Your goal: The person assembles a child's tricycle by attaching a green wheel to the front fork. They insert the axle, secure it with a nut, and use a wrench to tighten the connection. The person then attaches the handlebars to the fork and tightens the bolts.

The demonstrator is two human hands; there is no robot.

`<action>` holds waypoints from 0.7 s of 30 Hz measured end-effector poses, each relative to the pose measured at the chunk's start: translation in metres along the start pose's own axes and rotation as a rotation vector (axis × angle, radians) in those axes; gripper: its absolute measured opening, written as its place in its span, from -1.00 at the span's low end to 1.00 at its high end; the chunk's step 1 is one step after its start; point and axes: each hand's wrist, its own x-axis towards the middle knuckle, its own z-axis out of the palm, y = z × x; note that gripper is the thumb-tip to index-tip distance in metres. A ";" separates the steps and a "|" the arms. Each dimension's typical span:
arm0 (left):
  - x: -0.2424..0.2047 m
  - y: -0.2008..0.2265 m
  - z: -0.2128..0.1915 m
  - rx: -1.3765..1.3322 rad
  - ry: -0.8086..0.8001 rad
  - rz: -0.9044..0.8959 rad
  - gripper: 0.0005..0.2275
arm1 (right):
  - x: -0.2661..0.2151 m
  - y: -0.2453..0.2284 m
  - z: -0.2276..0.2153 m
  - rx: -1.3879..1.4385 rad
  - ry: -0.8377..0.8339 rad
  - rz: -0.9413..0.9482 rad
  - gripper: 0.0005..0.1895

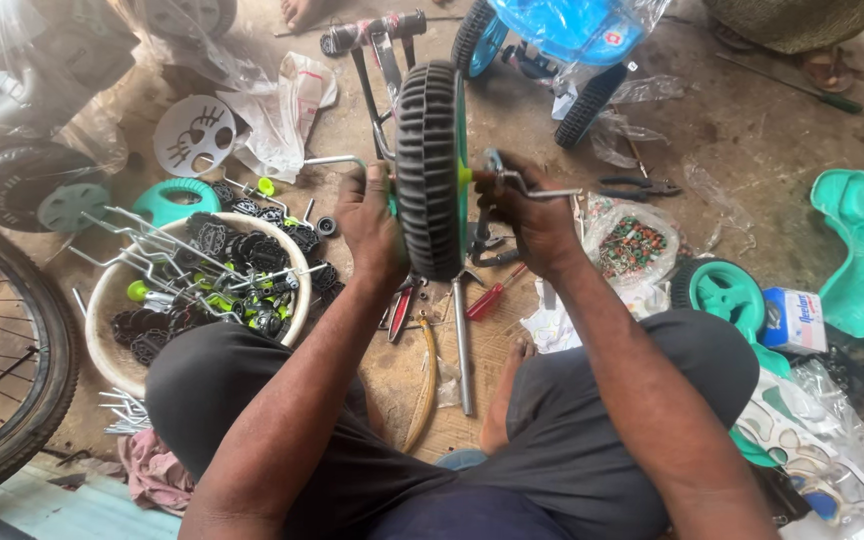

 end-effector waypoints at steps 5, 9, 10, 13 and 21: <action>0.002 -0.007 -0.004 0.123 -0.153 0.121 -0.78 | 0.021 0.017 -0.021 -0.186 0.096 -0.198 -0.50; 0.000 -0.020 -0.006 0.129 -0.156 -0.011 -0.84 | 0.028 0.026 -0.022 0.038 0.075 -0.288 -0.38; 0.001 -0.022 -0.006 0.157 -0.142 -0.008 -0.83 | 0.029 0.025 -0.022 0.081 0.053 -0.310 -0.31; 0.004 -0.028 -0.010 0.136 -0.155 0.007 -0.82 | 0.031 0.021 -0.020 0.214 -0.011 -0.198 -0.33; 0.008 -0.020 -0.016 0.091 -0.157 -0.105 -0.82 | 0.032 0.006 -0.010 0.114 -0.042 -0.215 -0.40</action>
